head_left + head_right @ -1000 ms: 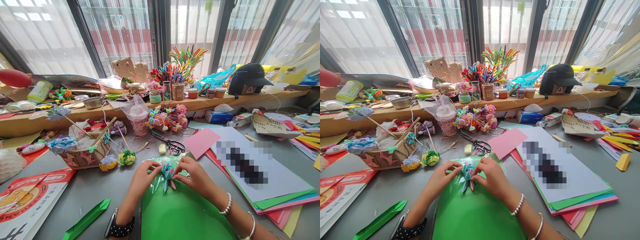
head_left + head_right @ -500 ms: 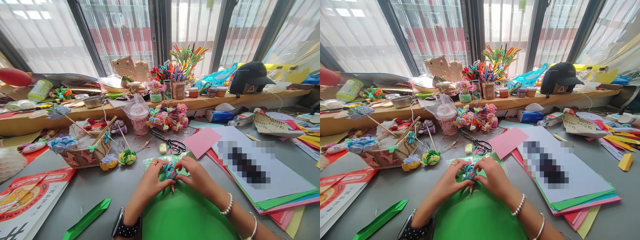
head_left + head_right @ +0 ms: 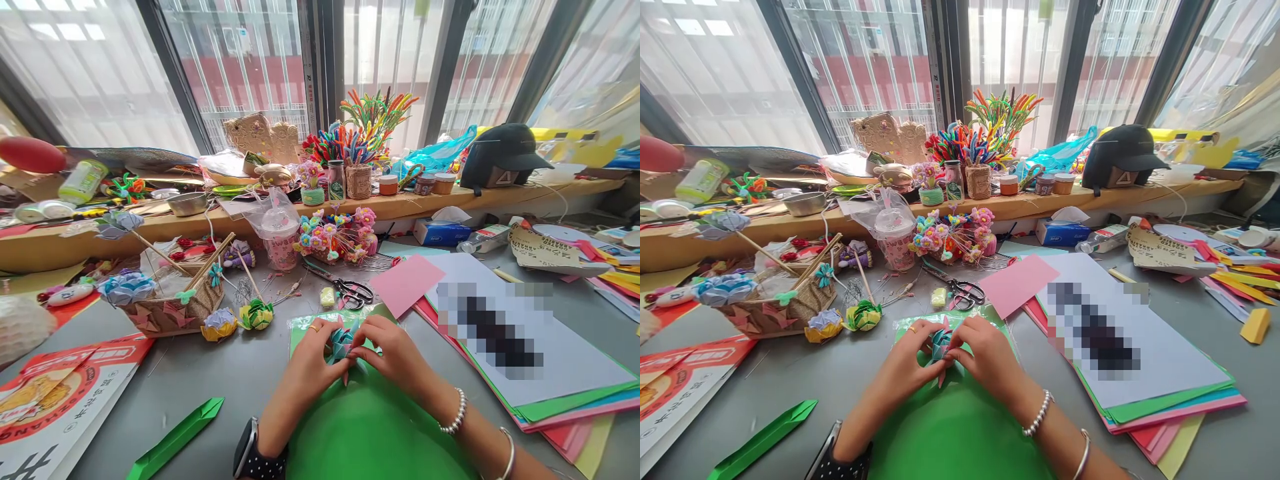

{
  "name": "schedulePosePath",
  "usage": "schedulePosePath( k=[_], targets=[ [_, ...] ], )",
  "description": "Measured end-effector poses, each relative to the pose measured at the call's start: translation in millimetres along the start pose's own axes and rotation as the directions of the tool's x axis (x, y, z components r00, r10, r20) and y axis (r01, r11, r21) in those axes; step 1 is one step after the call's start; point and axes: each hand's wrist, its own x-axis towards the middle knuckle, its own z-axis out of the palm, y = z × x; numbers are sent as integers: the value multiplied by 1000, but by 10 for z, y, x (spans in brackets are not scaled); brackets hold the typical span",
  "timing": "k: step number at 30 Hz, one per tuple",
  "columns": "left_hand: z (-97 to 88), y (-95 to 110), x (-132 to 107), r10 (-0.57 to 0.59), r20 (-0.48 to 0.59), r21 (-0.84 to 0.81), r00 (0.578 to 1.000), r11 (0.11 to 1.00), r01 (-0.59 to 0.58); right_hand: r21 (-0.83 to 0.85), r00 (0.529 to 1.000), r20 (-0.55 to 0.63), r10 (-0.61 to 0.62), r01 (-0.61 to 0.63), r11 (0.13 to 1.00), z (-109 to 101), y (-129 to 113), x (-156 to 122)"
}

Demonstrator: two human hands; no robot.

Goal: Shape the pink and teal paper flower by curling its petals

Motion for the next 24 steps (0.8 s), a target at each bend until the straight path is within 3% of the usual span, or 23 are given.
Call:
schedulePosePath(
  k=[9, 17, 21, 24],
  targets=[
    [44, 37, -6, -12, -34, -6, 999, 1000, 12, 62, 999, -42, 10, -8, 998, 18, -45, -7],
    [22, 51, -9, 103, -272, -33, 957, 993, -116, 219, 980, -158, 121, -84, 972, -25, -65, -14],
    [-1, 59, -27, 144, -335, 18, 931, 989, -147, 215, 978, -128, 166, -136, 967, -55, -58, 5],
    [-8, 61, -35, 166, -352, 34, 921, 986, -164, 198, 994, -32, 101, -93, 976, -60, -38, 25]
  ],
)
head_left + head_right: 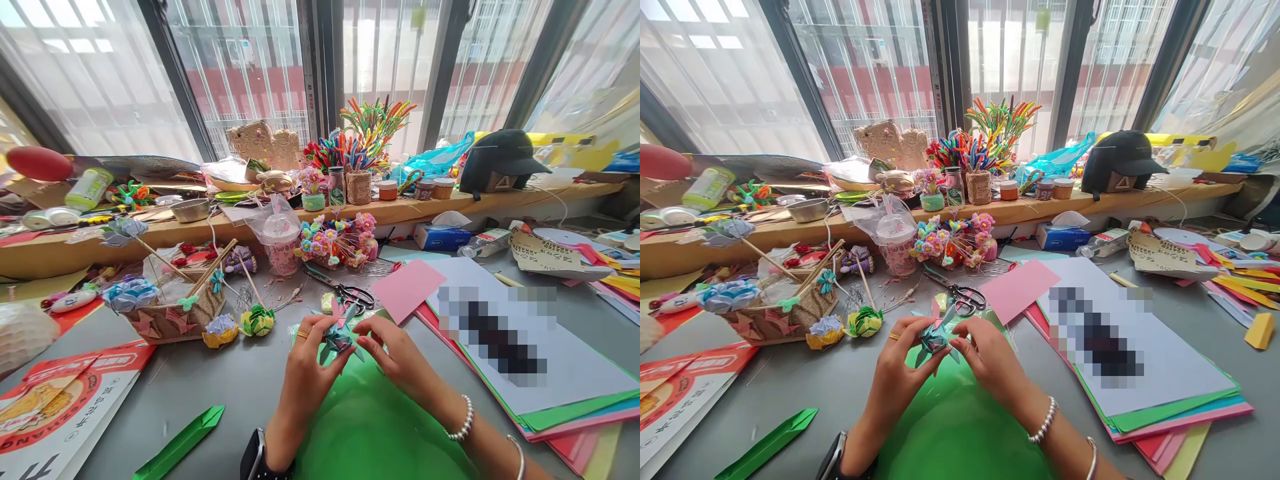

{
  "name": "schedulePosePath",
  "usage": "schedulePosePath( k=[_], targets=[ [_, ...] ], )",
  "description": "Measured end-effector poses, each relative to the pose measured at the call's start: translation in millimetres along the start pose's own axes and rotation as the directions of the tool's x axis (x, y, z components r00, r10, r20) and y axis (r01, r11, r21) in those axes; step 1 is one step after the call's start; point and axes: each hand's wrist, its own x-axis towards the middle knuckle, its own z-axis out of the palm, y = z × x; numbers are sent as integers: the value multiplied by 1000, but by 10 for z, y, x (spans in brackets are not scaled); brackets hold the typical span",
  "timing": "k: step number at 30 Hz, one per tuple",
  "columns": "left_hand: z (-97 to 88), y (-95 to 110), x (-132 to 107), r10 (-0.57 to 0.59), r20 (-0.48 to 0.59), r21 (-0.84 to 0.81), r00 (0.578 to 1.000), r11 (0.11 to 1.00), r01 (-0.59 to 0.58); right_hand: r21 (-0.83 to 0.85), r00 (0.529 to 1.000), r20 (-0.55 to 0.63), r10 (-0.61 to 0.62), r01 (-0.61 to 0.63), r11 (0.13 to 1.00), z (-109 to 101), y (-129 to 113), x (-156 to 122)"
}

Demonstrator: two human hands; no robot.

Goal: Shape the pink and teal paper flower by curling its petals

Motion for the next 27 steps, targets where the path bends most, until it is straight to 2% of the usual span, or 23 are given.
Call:
schedulePosePath(
  k=[3, 8, 16, 23, 27],
  targets=[
    [-4, 4, -3, 8, -31, -23, 999, 1000, -9, 38, 994, 97, -52, 48, 998, -2, 9, 3],
    [14, -26, -9, -18, -25, -105, 1000, 994, 15, 53, 989, 150, -6, -2, 999, -12, -17, -15],
    [-12, -46, 5, 7, 25, -139, 1000, 990, -3, 34, 995, 97, -17, 14, 999, -14, -47, -24],
    [-17, -38, -27, 36, -57, -84, 998, 996, -41, 8, 994, 92, -66, 66, 998, -23, -69, -27],
    [8, -7, -33, 20, -116, -54, 993, 998, -27, -138, 985, 79, -156, 166, 976, -4, -75, -43]
  ],
)
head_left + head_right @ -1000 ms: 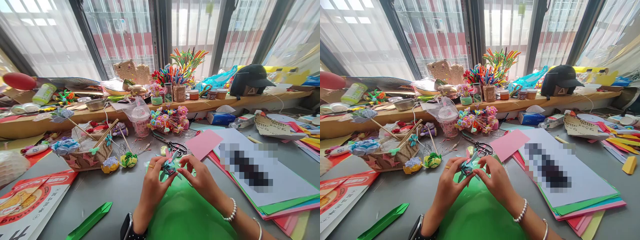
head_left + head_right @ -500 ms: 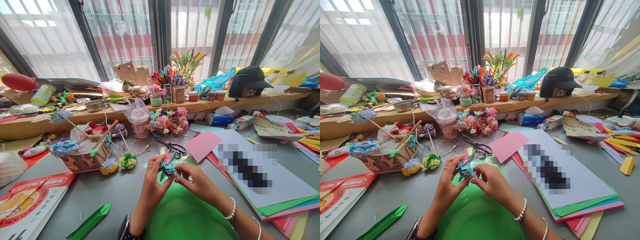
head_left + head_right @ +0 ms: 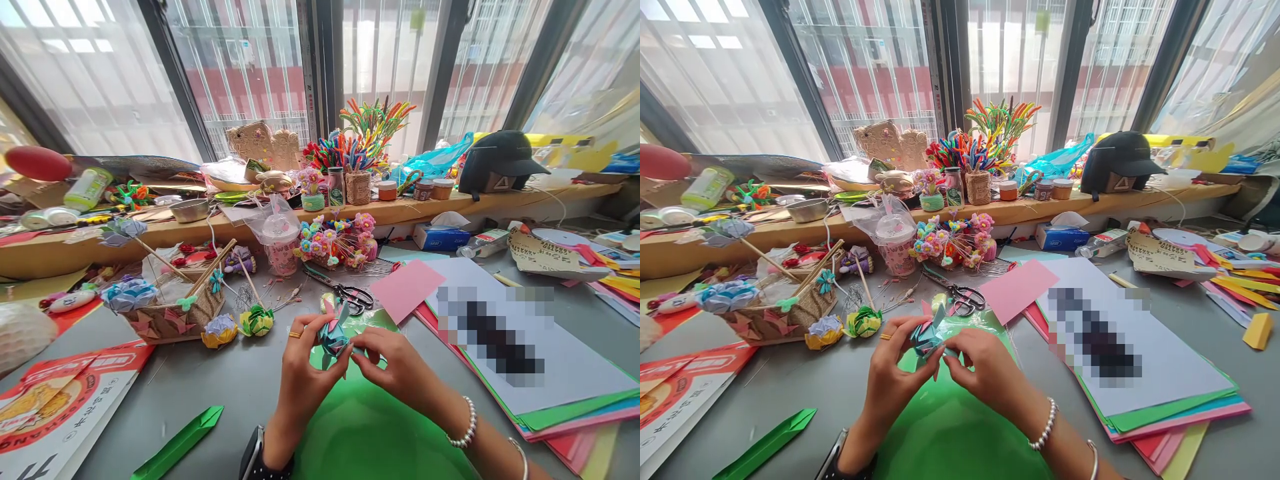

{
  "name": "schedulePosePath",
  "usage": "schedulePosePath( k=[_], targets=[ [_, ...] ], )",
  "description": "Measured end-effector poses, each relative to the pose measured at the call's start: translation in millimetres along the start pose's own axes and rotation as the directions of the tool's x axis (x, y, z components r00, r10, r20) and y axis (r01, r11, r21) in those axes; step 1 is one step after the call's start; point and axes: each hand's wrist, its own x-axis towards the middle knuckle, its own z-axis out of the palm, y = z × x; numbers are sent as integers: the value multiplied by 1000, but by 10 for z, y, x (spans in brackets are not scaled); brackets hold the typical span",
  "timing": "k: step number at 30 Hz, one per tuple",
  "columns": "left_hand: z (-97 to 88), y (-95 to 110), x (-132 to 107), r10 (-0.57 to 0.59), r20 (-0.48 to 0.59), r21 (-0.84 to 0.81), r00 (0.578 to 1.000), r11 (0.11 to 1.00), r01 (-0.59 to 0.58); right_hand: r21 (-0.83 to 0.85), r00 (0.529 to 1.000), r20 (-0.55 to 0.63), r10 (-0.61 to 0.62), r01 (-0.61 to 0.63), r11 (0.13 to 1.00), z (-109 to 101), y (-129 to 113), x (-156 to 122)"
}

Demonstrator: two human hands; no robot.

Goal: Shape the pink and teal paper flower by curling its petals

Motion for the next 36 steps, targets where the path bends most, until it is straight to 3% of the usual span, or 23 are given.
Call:
schedulePosePath(
  k=[6, 19, 25, 27, 31, 36],
  targets=[
    [30, 65, 25, -149, 57, -23, 987, 988, 150, -384, 982, -34, -186, 159, 910, 55, -17, -28],
    [56, 42, 10, -249, 35, 6, 968, 968, 249, -412, 972, 14, -234, 219, 885, 65, 13, -35],
    [-26, -96, 68, -243, 307, 123, 920, 969, 215, -411, 979, 175, -101, 166, 896, 107, 108, -47],
    [-71, -149, 84, -224, 351, 182, 909, 969, 168, -402, 979, 201, -16, 97, 910, 78, 127, -29],
    [-134, -223, 102, -272, 418, 207, 867, 957, 201, -448, 959, 195, 204, -98, 889, 8, 143, 14],
    [-182, -239, 113, -245, 432, 152, 868, 968, 198, -543, 919, 167, 358, -217, 811, 2, 192, 41]
  ],
)
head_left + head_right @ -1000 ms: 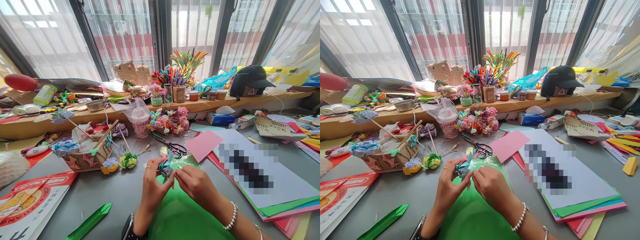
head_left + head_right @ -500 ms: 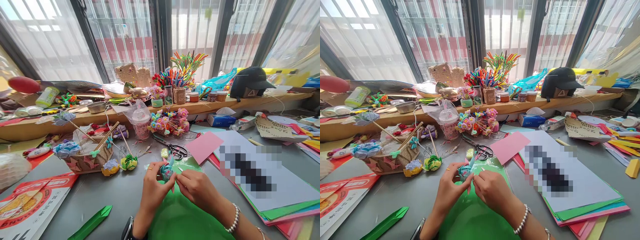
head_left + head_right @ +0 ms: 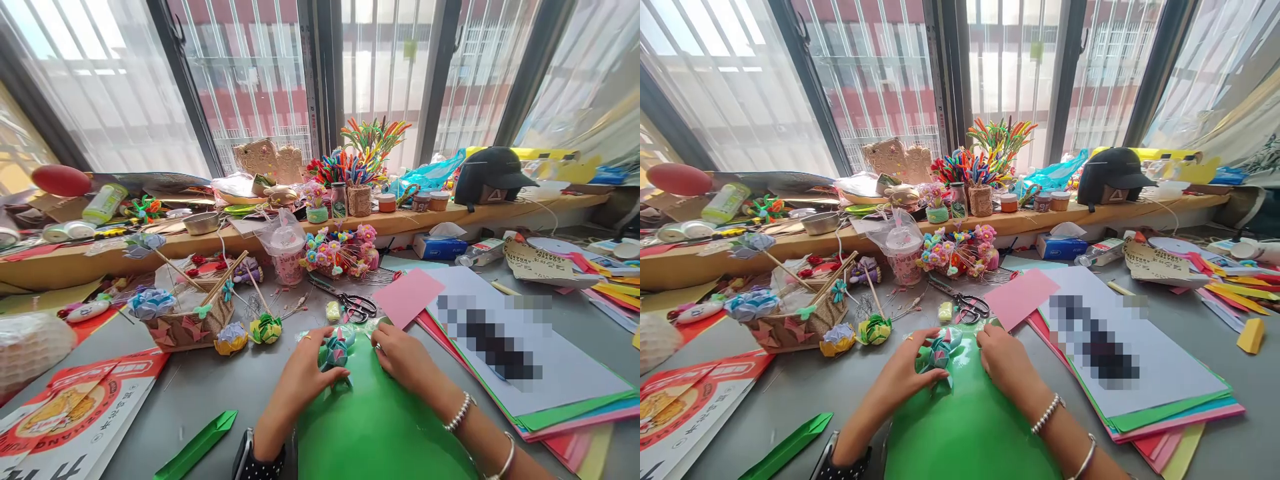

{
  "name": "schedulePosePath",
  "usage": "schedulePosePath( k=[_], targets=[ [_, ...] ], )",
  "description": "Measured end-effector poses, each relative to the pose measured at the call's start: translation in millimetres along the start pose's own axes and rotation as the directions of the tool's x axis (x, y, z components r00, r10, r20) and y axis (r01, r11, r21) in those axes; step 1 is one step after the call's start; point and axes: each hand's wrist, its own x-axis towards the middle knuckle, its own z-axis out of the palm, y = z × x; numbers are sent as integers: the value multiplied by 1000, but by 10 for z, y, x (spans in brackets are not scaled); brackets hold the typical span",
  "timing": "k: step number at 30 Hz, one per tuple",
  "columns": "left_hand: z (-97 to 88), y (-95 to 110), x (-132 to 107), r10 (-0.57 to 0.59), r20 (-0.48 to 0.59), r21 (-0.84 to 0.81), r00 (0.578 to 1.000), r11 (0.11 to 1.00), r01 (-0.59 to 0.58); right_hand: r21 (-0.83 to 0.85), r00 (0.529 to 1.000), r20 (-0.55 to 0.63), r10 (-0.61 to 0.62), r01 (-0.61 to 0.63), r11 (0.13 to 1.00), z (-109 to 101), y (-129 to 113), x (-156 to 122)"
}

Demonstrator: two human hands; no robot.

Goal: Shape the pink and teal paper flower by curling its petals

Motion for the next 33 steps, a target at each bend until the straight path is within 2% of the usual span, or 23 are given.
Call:
schedulePosePath(
  k=[6, 11, 16, 22, 28, 33],
  targets=[
    [-100, -1, -13, -27, 3, -59, 1000, 998, 27, -67, 992, 28, 125, -123, 990, -34, 32, 53],
    [-240, -40, 1, -160, -130, 27, 979, 986, 164, -82, 990, 63, 129, -124, 989, -120, -20, 217],
    [-307, -111, -4, -272, -203, 171, 941, 936, 308, -95, 982, 178, 57, -40, 995, -130, -126, 553],
    [-286, -154, -11, -423, -189, 296, 886, 836, 463, -94, 972, 234, -11, 33, 995, -179, -292, 886],
    [-280, -137, -18, -457, -153, 347, 876, 805, 481, -21, 949, 291, -120, 131, 991, -147, -451, 1134],
    [-267, -118, -20, -477, -135, 373, 868, 787, 491, -4, 942, 308, -132, 140, 990, -124, -609, 1254]
  ],
)
